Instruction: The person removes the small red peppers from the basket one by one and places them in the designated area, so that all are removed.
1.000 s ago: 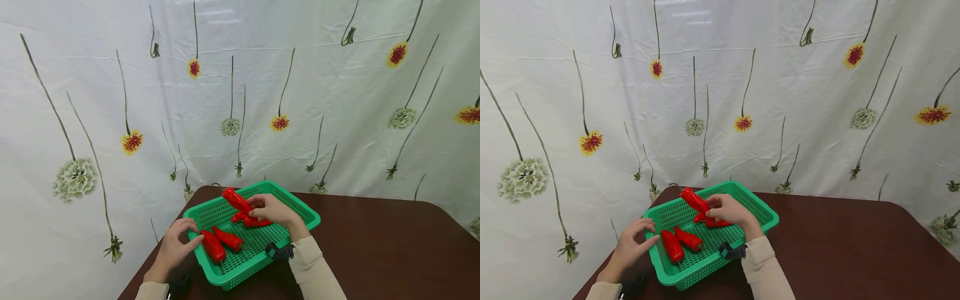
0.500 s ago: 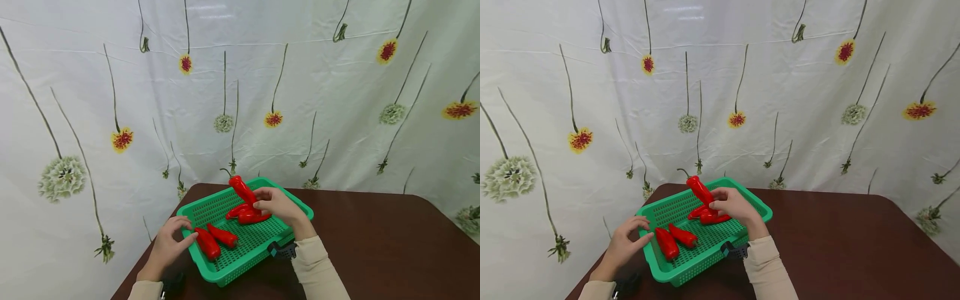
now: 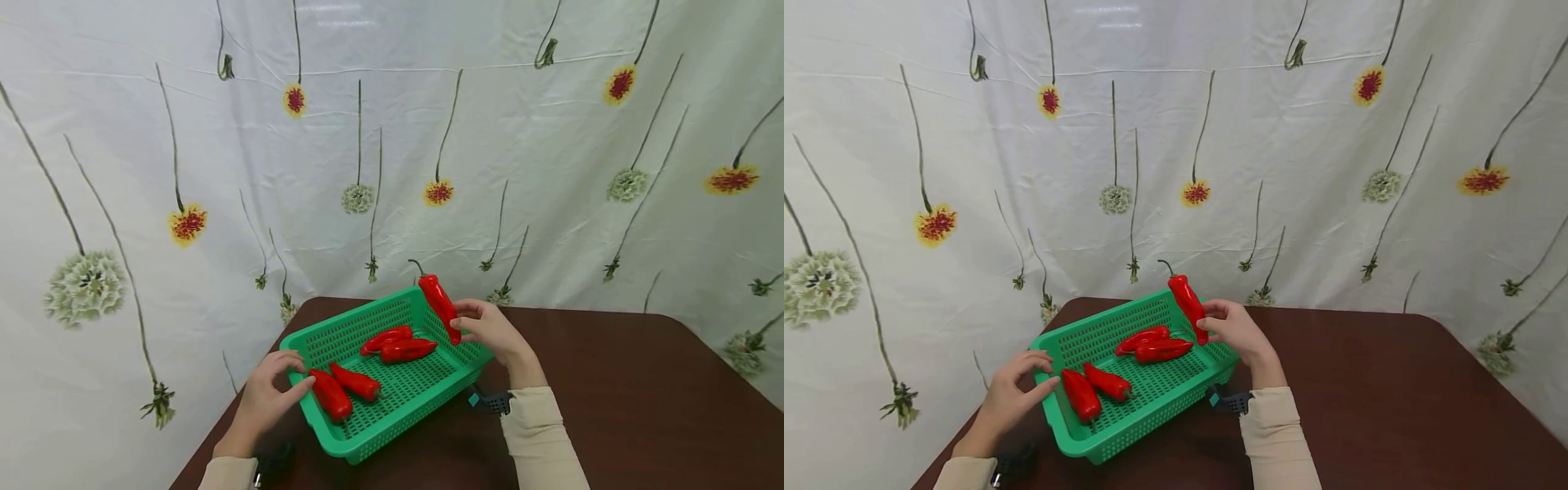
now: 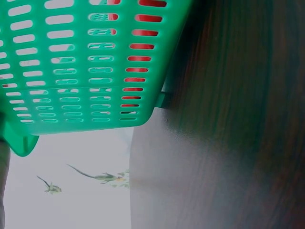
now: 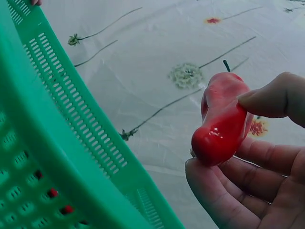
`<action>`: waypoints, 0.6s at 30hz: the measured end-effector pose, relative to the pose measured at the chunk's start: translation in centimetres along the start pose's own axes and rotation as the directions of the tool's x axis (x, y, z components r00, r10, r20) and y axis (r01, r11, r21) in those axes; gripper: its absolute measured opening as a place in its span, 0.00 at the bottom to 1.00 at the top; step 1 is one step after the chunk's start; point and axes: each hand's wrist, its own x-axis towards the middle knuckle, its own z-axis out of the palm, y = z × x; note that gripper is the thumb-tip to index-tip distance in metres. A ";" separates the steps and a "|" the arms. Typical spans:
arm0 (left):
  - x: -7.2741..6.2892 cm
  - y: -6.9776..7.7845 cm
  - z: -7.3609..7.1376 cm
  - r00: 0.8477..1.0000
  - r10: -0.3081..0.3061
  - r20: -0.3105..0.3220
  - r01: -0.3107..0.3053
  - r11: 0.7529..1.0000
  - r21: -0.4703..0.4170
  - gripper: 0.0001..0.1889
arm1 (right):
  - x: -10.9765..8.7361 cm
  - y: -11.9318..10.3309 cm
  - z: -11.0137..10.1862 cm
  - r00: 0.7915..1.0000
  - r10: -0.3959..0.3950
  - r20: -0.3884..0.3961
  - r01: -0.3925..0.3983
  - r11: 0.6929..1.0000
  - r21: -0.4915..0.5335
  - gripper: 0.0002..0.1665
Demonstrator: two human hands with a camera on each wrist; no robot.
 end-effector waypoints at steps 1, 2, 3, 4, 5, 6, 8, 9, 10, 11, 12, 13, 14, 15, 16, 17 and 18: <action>0.0 0.0 0.1 1.000 -0.001 -0.001 0.001 1.000 -0.002 0.13 | -0.1 0.2 -0.3 1.000 0.008 -0.014 -0.008 1.000 -0.001 0.24; 0.0 0.0 0.1 1.000 -0.001 -0.003 0.001 1.000 -0.005 0.13 | -0.2 0.3 -0.6 1.000 0.013 -0.023 -0.014 1.000 -0.005 0.24; 0.1 0.0 0.2 1.000 -0.001 -0.003 0.001 1.000 -0.007 0.13 | -0.4 0.5 -0.9 0.999 0.021 -0.035 -0.021 1.000 -0.007 0.24; 0.1 0.0 0.2 1.000 -0.003 -0.003 0.003 1.000 -0.008 0.12 | -0.4 0.6 -1.1 0.999 0.025 -0.043 -0.025 1.000 -0.004 0.24; 0.1 0.0 0.2 1.000 -0.004 -0.002 0.004 1.000 -0.007 0.12 | -0.4 0.7 -1.2 0.998 0.030 -0.054 -0.030 1.000 0.000 0.23; 0.1 0.0 0.1 1.000 -0.006 -0.002 0.005 1.000 -0.006 0.12 | -0.5 0.8 -1.3 0.997 0.037 -0.065 -0.037 0.999 0.006 0.23; 0.0 -0.1 0.1 1.000 -0.008 -0.002 0.008 1.000 -0.004 0.13 | -0.7 0.9 -1.6 0.995 0.049 -0.089 -0.048 0.999 0.018 0.23; 0.0 -0.1 0.1 1.000 -0.009 -0.002 0.009 1.000 -0.004 0.13 | -0.8 1.0 -1.8 0.993 0.057 -0.104 -0.054 0.998 0.025 0.23; 0.0 -0.1 0.2 1.000 -0.010 -0.003 0.010 1.000 -0.004 0.13 | -0.8 1.0 -1.9 0.991 0.061 -0.116 -0.058 0.998 0.033 0.23; 0.0 -0.2 0.2 1.000 -0.010 -0.004 0.010 1.000 -0.005 0.14 | -0.9 1.0 -2.1 0.990 0.065 -0.126 -0.061 0.997 0.038 0.23; 0.0 -0.2 0.2 1.000 -0.009 -0.005 0.009 1.000 -0.008 0.14 | -1.0 1.1 -2.3 0.988 0.069 -0.135 -0.064 0.997 0.041 0.23; 0.1 -0.2 0.2 1.000 -0.009 -0.005 0.009 1.000 -0.010 0.14 | -1.1 1.1 -2.5 0.987 0.075 -0.145 -0.069 0.997 0.047 0.24; 0.1 -0.2 0.3 1.000 -0.008 -0.006 0.008 1.000 -0.013 0.14 | -1.2 1.1 -2.7 0.985 0.081 -0.155 -0.074 0.996 0.053 0.24; 0.1 -0.2 0.3 1.000 -0.005 -0.006 0.005 1.000 -0.016 0.14 | -1.3 1.1 -2.9 0.983 0.087 -0.163 -0.079 0.995 0.055 0.24; 0.1 -0.2 0.3 1.000 -0.003 -0.006 0.002 1.000 -0.018 0.14 | -1.4 1.2 -3.1 0.980 0.096 -0.175 -0.087 0.994 0.060 0.25; 0.1 -0.2 0.3 1.000 0.000 -0.008 0.000 1.000 -0.020 0.14 | -1.6 1.2 -3.3 0.977 0.106 -0.186 -0.096 0.993 0.063 0.25; 0.1 -0.2 0.3 1.000 0.002 -0.009 -0.003 1.000 -0.022 0.14 | -1.7 1.3 -3.5 0.973 0.117 -0.199 -0.105 0.992 0.068 0.26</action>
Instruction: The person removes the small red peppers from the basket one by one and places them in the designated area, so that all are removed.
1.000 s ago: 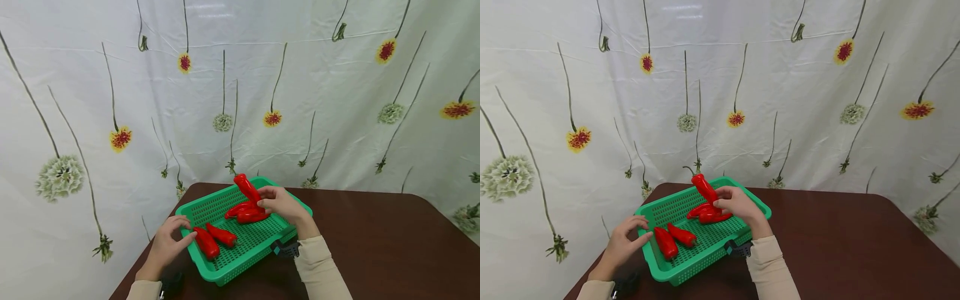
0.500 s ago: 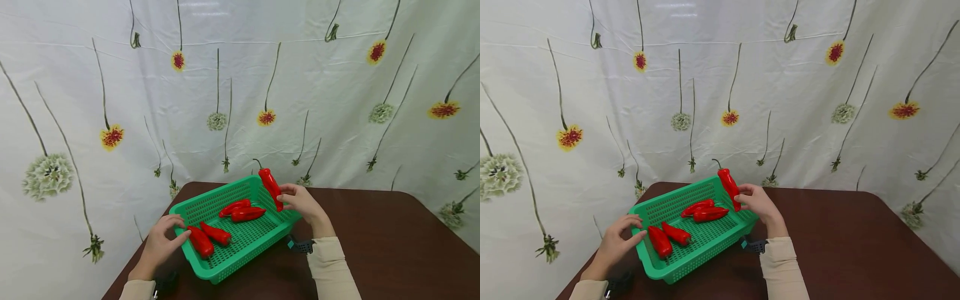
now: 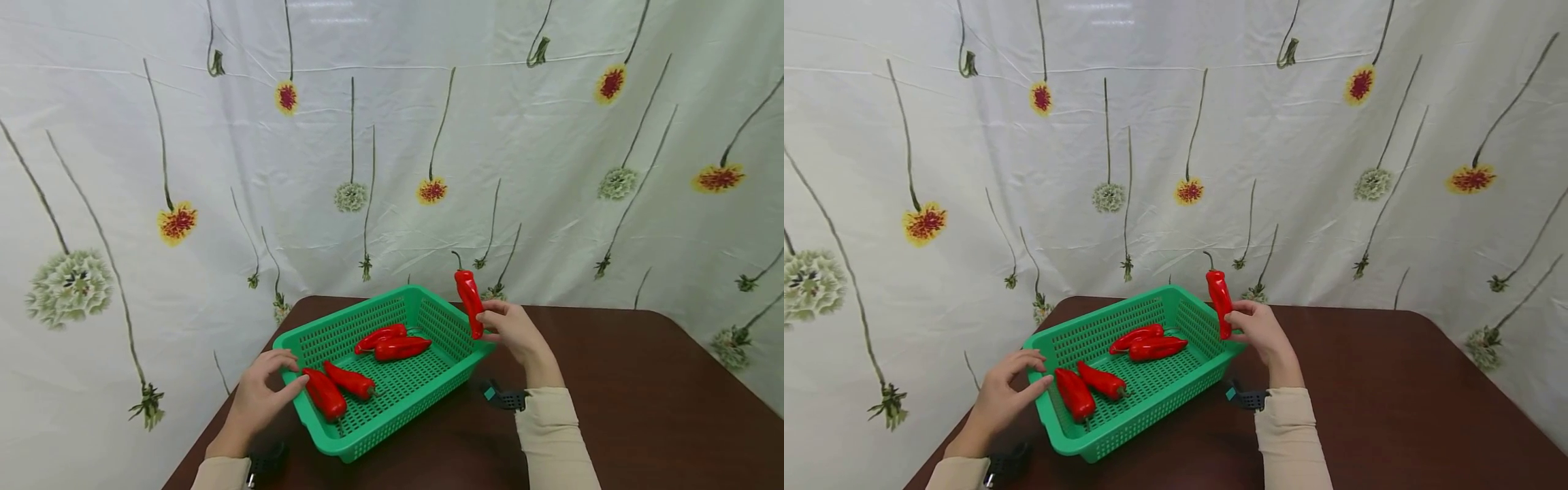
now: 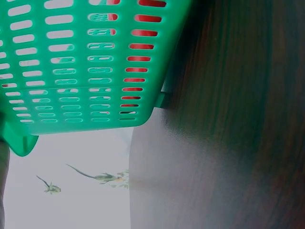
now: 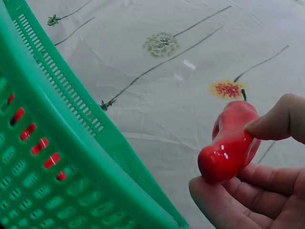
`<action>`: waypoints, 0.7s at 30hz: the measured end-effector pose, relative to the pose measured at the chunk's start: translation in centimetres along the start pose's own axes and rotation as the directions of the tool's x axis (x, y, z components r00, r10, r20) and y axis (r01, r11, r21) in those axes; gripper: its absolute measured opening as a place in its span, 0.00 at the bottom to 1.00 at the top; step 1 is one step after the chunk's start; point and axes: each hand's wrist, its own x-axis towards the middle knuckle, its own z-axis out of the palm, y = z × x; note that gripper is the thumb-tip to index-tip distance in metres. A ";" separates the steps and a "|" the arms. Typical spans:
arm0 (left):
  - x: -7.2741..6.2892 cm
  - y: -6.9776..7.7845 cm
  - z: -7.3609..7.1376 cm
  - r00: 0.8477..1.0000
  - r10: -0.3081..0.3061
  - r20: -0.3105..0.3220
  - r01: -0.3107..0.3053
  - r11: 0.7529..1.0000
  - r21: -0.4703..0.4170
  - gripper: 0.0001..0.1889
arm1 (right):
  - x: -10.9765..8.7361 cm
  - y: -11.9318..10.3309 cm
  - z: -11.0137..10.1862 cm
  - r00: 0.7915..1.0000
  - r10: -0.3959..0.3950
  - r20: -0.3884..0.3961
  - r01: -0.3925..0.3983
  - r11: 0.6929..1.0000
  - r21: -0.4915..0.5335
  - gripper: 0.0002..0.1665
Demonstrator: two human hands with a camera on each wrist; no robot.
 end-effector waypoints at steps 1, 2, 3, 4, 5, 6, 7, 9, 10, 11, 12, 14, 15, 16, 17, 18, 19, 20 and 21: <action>0.0 0.0 0.0 1.000 0.003 -0.002 -0.003 1.000 -0.001 0.14 | 0.0 0.1 -0.2 1.000 0.009 -0.013 -0.009 1.000 0.003 0.26; 0.0 0.0 0.0 1.000 0.007 -0.004 -0.007 1.000 0.000 0.13 | -0.1 0.2 -0.5 0.999 0.017 -0.027 -0.017 1.000 0.004 0.27; 0.0 0.0 0.0 1.000 0.012 -0.005 -0.012 1.000 0.001 0.13 | -0.2 0.3 -0.7 0.999 0.025 -0.042 -0.025 1.000 0.006 0.28; 0.0 0.0 -0.1 1.000 0.014 -0.006 -0.014 1.000 0.004 0.13 | -0.2 0.4 -0.9 0.998 0.034 -0.059 -0.033 0.999 0.010 0.28; 0.0 0.1 -0.1 1.000 0.015 -0.006 -0.015 1.000 0.003 0.13 | -0.3 0.5 -1.1 0.997 0.039 -0.069 -0.038 0.999 0.012 0.28; 0.0 0.1 -0.1 1.000 0.014 -0.005 -0.014 1.000 0.004 0.12 | -0.3 0.6 -1.3 0.996 0.045 -0.078 -0.044 0.999 0.011 0.29; 0.0 0.1 -0.1 1.000 0.012 -0.005 -0.012 1.000 0.006 0.12 | -0.4 0.8 -1.5 0.995 0.048 -0.086 -0.047 0.999 0.010 0.29; 0.0 0.1 -0.1 1.000 0.004 -0.002 -0.004 1.000 0.009 0.12 | -0.4 1.0 -1.7 0.994 0.053 -0.098 -0.052 0.999 0.010 0.29; 0.0 0.1 -0.2 1.000 0.000 -0.002 0.000 1.000 0.011 0.12 | -0.4 1.1 -1.8 0.993 0.054 -0.102 -0.053 0.999 0.007 0.30; 0.0 0.1 -0.2 1.000 -0.003 -0.001 0.003 1.000 0.012 0.12 | -0.4 1.1 -1.9 0.993 0.055 -0.106 -0.055 0.998 0.006 0.30; 0.0 0.1 -0.2 1.000 -0.006 -0.001 0.006 1.000 0.013 0.12 | -0.4 1.2 -1.9 0.992 0.056 -0.111 -0.056 0.998 0.004 0.30; 0.0 0.1 -0.1 1.000 -0.008 -0.001 0.008 1.000 0.017 0.12 | -0.3 1.4 -2.0 0.990 0.064 -0.129 -0.064 0.998 0.006 0.30; 0.0 0.1 -0.1 1.000 -0.008 -0.002 0.008 1.000 0.017 0.13 | -0.3 1.6 -2.0 0.987 0.071 -0.142 -0.071 0.997 0.007 0.30; 0.0 0.1 -0.1 1.000 -0.008 -0.003 0.008 1.000 0.018 0.13 | -0.2 1.7 -2.0 0.984 0.080 -0.157 -0.079 0.997 0.012 0.30; 0.0 0.2 -0.1 1.000 -0.008 -0.004 0.008 1.000 0.018 0.14 | -0.1 1.9 -2.1 0.981 0.089 -0.173 -0.088 0.996 0.016 0.30; 0.0 0.2 -0.1 1.000 -0.007 -0.004 0.007 1.000 0.018 0.14 | -0.1 2.1 -2.1 0.977 0.098 -0.190 -0.097 0.995 0.017 0.30; 0.0 0.2 -0.1 1.000 -0.005 -0.004 0.005 1.000 0.020 0.14 | 0.0 2.3 -2.1 0.973 0.106 -0.206 -0.104 0.994 0.020 0.30; 0.0 0.3 -0.1 1.000 -0.003 -0.004 0.003 1.000 0.019 0.13 | 0.0 2.5 -2.1 0.968 0.114 -0.223 -0.112 0.993 0.019 0.30; 0.1 0.3 0.0 1.000 0.000 -0.003 0.000 1.000 0.018 0.13 | 0.0 2.7 -2.2 0.963 0.121 -0.239 -0.120 0.993 0.021 0.30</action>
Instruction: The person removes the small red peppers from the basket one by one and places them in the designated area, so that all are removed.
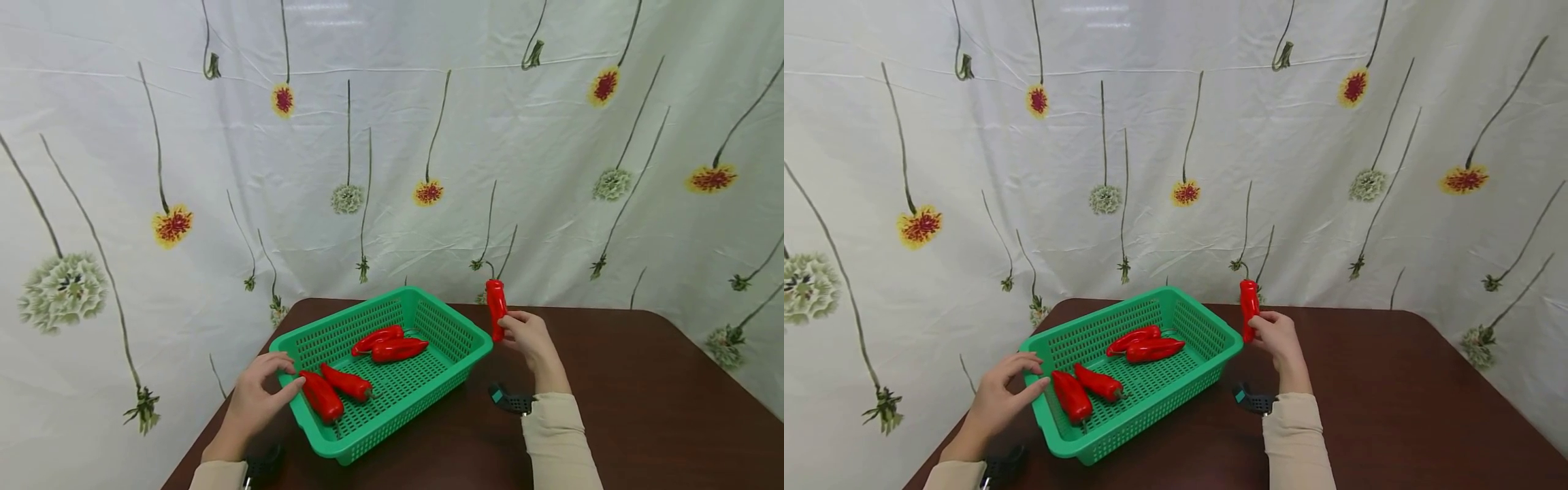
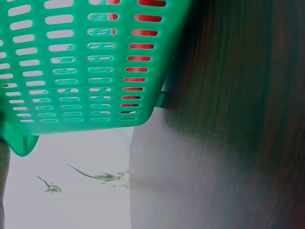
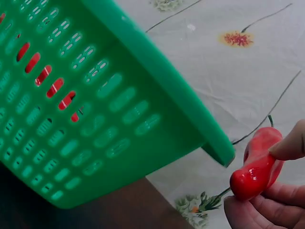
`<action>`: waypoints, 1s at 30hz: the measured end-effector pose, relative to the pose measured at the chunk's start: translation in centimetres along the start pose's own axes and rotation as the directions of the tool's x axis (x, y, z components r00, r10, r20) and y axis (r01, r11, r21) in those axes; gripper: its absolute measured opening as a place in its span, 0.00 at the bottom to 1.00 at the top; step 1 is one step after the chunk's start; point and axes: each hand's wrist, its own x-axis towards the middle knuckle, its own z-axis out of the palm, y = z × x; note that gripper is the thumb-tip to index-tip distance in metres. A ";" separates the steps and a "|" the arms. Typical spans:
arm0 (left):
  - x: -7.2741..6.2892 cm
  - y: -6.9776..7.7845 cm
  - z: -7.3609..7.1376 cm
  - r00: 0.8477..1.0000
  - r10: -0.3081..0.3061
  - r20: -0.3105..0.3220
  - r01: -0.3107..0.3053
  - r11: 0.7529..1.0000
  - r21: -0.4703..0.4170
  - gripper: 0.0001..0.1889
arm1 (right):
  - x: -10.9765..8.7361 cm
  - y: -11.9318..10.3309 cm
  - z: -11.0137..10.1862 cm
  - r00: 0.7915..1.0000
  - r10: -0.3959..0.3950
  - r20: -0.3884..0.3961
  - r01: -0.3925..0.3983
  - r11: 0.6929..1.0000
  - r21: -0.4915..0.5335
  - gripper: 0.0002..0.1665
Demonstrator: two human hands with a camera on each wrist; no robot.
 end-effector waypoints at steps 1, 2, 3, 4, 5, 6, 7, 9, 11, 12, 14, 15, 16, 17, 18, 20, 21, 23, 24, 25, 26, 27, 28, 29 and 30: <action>0.0 0.0 0.0 1.000 0.002 0.001 -0.002 1.000 0.001 0.12 | 0.1 0.3 0.0 1.000 0.010 -0.014 -0.010 1.000 0.000 0.31; 0.0 0.0 0.0 1.000 0.004 0.001 -0.004 1.000 0.001 0.12 | 0.2 0.6 -0.1 0.999 0.018 -0.027 -0.018 1.000 0.000 0.31; 0.0 0.0 0.0 1.000 0.006 0.001 -0.006 1.000 0.001 0.12 | 0.3 0.9 -0.1 0.999 0.026 -0.040 -0.026 1.000 0.002 0.32; 0.0 0.0 0.0 1.000 0.008 0.000 -0.008 1.000 0.002 0.12 | 0.4 1.2 -0.2 0.998 0.034 -0.051 -0.034 0.999 0.008 0.32; 0.0 -0.1 0.0 1.000 0.011 -0.001 -0.011 1.000 0.002 0.12 | 0.6 1.5 -0.2 0.997 0.044 -0.062 -0.043 0.999 0.015 0.32; -0.1 -0.1 0.0 1.000 0.014 -0.001 -0.014 1.000 0.001 0.12 | 0.7 1.9 -0.2 0.996 0.056 -0.072 -0.055 0.998 0.029 0.32; -0.1 -0.1 0.0 1.000 0.019 -0.002 -0.019 1.000 0.001 0.12 | 0.8 2.2 -0.2 0.995 0.066 -0.080 -0.063 0.997 0.037 0.32; -0.2 -0.2 0.0 1.000 0.026 -0.004 -0.026 1.000 0.000 0.13 | 1.0 2.9 0.0 0.992 0.080 -0.097 -0.076 0.996 0.050 0.32; -0.3 -0.2 0.0 1.000 0.031 -0.006 -0.031 1.000 0.000 0.14 | 1.1 3.6 0.2 0.989 0.095 -0.116 -0.089 0.994 0.057 0.32; -0.3 -0.2 0.0 0.999 0.031 -0.006 -0.031 1.000 0.001 0.14 | 1.2 3.8 0.3 0.987 0.098 -0.126 -0.092 0.994 0.059 0.32; -0.4 -0.3 0.0 1.000 0.029 -0.007 -0.029 1.000 0.002 0.15 | 1.2 4.3 0.4 0.985 0.101 -0.142 -0.094 0.994 0.050 0.32; -0.4 -0.3 0.1 1.000 0.028 -0.008 -0.028 1.000 0.002 0.15 | 1.2 4.5 0.5 0.983 0.103 -0.150 -0.098 0.994 0.041 0.32; -0.4 -0.3 0.1 1.000 0.027 -0.008 -0.027 1.000 0.000 0.15 | 1.2 4.7 0.5 0.983 0.103 -0.155 -0.098 0.994 0.040 0.32; -0.3 -0.3 0.1 1.000 0.028 -0.007 -0.028 1.000 -0.001 0.14 | 1.2 4.9 0.5 0.982 0.103 -0.160 -0.099 0.994 0.033 0.32; -0.3 -0.3 0.1 1.000 0.030 -0.008 -0.030 1.000 -0.002 0.14 | 1.2 5.1 0.5 0.981 0.103 -0.162 -0.100 0.995 0.030 0.31; -0.2 -0.3 0.1 1.000 0.029 -0.006 -0.029 1.000 -0.004 0.12 | 1.2 5.5 0.5 0.979 0.110 -0.171 -0.110 0.994 0.010 0.31; -0.1 -0.3 0.1 1.000 0.029 -0.005 -0.029 1.000 -0.003 0.12 | 1.2 5.7 0.4 0.978 0.113 -0.176 -0.115 0.993 -0.002 0.30; -0.1 -0.2 0.0 1.000 0.031 -0.003 -0.031 1.000 -0.002 0.12 | 1.3 6.0 0.4 0.975 0.121 -0.187 -0.129 0.991 -0.028 0.29; -0.1 -0.2 0.0 1.000 0.031 -0.003 -0.031 1.000 -0.004 0.11 | 1.3 6.1 0.4 0.973 0.124 -0.193 -0.134 0.990 -0.039 0.28; 0.0 -0.2 0.0 1.000 0.030 -0.002 -0.030 1.000 -0.005 0.11 | 1.3 6.2 0.4 0.971 0.127 -0.200 -0.141 0.988 -0.057 0.27; 0.0 -0.2 0.0 0.999 0.032 -0.003 -0.032 0.999 -0.007 0.12 | 1.3 6.3 0.3 0.970 0.128 -0.206 -0.146 0.986 -0.075 0.26; 0.0 -0.3 0.0 0.999 0.036 -0.005 -0.036 0.999 -0.008 0.12 | 1.3 6.3 0.3 0.970 0.126 -0.209 -0.147 0.985 -0.090 0.26; 0.0 -0.3 0.0 0.999 0.040 -0.007 -0.040 0.999 -0.009 0.12 | 1.3 6.4 0.3 0.968 0.125 -0.216 -0.151 0.983 -0.106 0.25; 0.0 -0.3 0.0 0.999 0.041 -0.007 -0.041 0.999 -0.010 0.12 | 1.2 6.4 0.3 0.967 0.124 -0.222 -0.154 0.980 -0.122 0.24; 0.0 -0.3 0.0 0.999 0.041 -0.007 -0.041 0.999 -0.011 0.12 | 1.2 6.5 0.3 0.967 0.120 -0.226 -0.153 0.979 -0.137 0.24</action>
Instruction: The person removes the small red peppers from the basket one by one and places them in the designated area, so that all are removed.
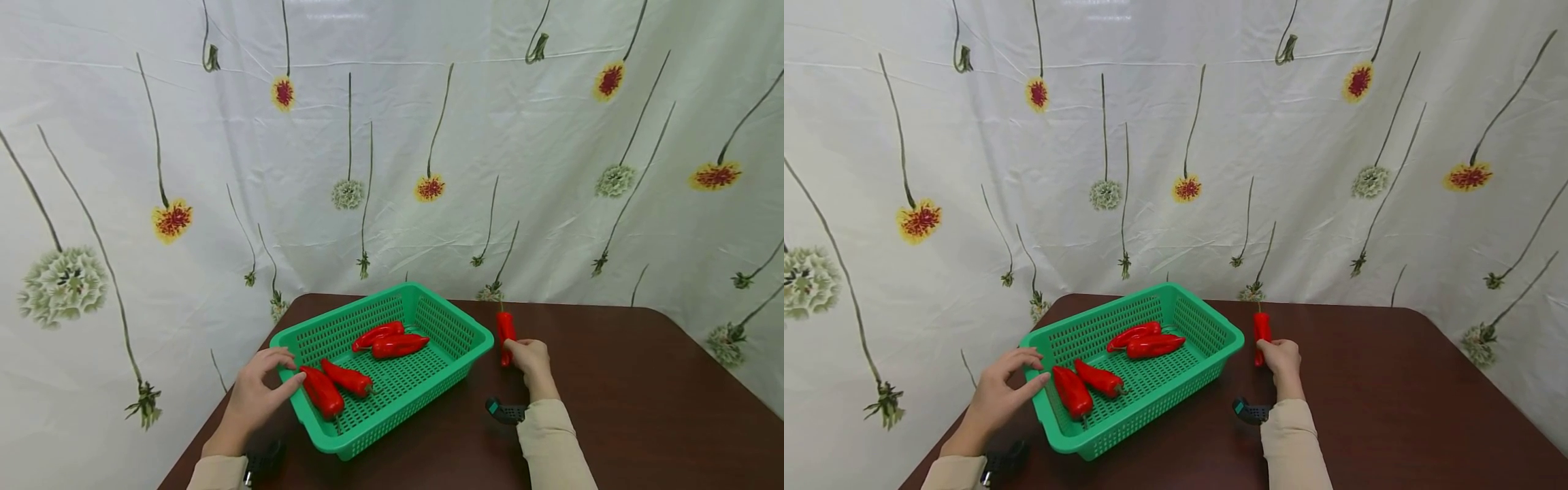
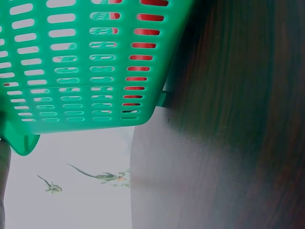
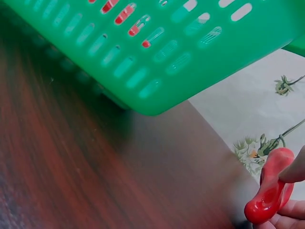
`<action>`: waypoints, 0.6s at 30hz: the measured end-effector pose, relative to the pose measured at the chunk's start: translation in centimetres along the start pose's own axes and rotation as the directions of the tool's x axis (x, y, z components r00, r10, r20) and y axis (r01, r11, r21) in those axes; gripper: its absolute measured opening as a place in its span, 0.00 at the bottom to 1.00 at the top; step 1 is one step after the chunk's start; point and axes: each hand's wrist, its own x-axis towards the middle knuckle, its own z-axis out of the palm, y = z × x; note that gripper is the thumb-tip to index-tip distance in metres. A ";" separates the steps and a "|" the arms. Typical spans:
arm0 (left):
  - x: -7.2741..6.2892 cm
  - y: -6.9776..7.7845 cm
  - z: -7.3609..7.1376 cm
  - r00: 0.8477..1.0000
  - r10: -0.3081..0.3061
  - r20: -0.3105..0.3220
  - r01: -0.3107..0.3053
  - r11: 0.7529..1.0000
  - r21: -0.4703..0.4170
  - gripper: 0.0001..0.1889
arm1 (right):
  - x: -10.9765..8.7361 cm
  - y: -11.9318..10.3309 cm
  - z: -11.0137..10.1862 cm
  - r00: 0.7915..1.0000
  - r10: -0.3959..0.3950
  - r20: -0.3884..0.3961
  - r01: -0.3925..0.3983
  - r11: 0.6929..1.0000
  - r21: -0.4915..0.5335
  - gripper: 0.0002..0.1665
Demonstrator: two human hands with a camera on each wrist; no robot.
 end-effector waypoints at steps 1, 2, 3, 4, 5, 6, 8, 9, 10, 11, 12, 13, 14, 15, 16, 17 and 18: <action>0.0 0.0 0.0 1.000 -0.001 0.001 0.001 1.000 0.000 0.12 | -0.1 0.0 0.0 1.000 -0.003 -0.006 0.002 1.000 -0.019 0.24; 0.0 0.0 0.0 1.000 -0.003 0.002 0.003 1.000 0.000 0.13 | -0.1 0.0 0.0 1.000 -0.006 -0.013 0.005 0.999 -0.035 0.23; 0.0 0.0 0.0 1.000 -0.005 0.005 0.005 1.000 -0.001 0.13 | -0.1 0.1 0.0 1.000 -0.009 -0.020 0.008 0.999 -0.051 0.23; 0.0 0.0 0.0 1.000 -0.008 0.007 0.008 1.000 0.000 0.13 | -0.1 0.1 0.1 1.000 -0.011 -0.026 0.009 0.998 -0.065 0.23; 0.0 0.0 -0.1 1.000 -0.011 0.010 0.011 1.000 0.000 0.13 | -0.2 0.1 0.1 0.999 -0.017 -0.031 0.015 0.997 -0.082 0.23; 0.0 0.0 -0.1 1.000 -0.015 0.012 0.015 1.000 0.003 0.13 | -0.2 0.2 0.2 0.999 -0.025 -0.037 0.021 0.995 -0.098 0.23; 0.0 0.0 -0.1 1.000 -0.021 0.011 0.020 1.000 0.007 0.13 | -0.2 0.2 0.3 0.998 -0.033 -0.045 0.027 0.991 -0.127 0.23; 0.0 0.0 -0.1 1.000 -0.021 0.011 0.021 1.000 0.010 0.13 | -0.2 0.2 0.4 0.998 -0.037 -0.048 0.030 0.990 -0.138 0.23; 0.0 0.0 -0.1 1.000 -0.021 0.011 0.020 1.000 0.013 0.13 | -0.2 0.2 0.4 0.998 -0.040 -0.051 0.032 0.988 -0.148 0.23; 0.0 0.0 -0.1 1.000 -0.019 0.012 0.019 1.000 0.014 0.12 | -0.1 0.2 0.5 0.998 -0.041 -0.055 0.032 0.987 -0.158 0.23; 0.0 0.0 -0.1 1.000 -0.018 0.012 0.018 1.000 0.015 0.12 | -0.1 0.2 0.5 0.998 -0.040 -0.057 0.030 0.986 -0.162 0.23; 0.0 0.0 -0.1 1.000 -0.017 0.013 0.016 1.000 0.013 0.12 | -0.1 0.2 0.6 0.997 -0.038 -0.059 0.028 0.985 -0.168 0.23; 0.0 0.0 -0.1 1.000 -0.015 0.014 0.015 1.000 0.012 0.11 | -0.2 0.2 0.6 0.997 -0.039 -0.062 0.028 0.985 -0.172 0.23; 0.0 0.0 -0.1 1.000 -0.016 0.016 0.015 1.000 0.011 0.11 | -0.1 0.2 0.6 0.997 -0.039 -0.065 0.027 0.984 -0.179 0.23; 0.0 0.0 0.0 1.000 -0.018 0.017 0.017 1.000 0.011 0.11 | -0.1 0.3 0.6 0.997 -0.038 -0.067 0.025 0.982 -0.185 0.23; 0.0 0.0 0.0 1.000 -0.021 0.017 0.020 1.000 0.009 0.11 | -0.1 0.3 0.7 0.997 -0.039 -0.069 0.025 0.981 -0.191 0.23; 0.0 0.0 0.0 1.000 -0.024 0.018 0.024 1.000 0.009 0.11 | -0.1 0.3 0.7 0.997 -0.041 -0.070 0.027 0.980 -0.195 0.23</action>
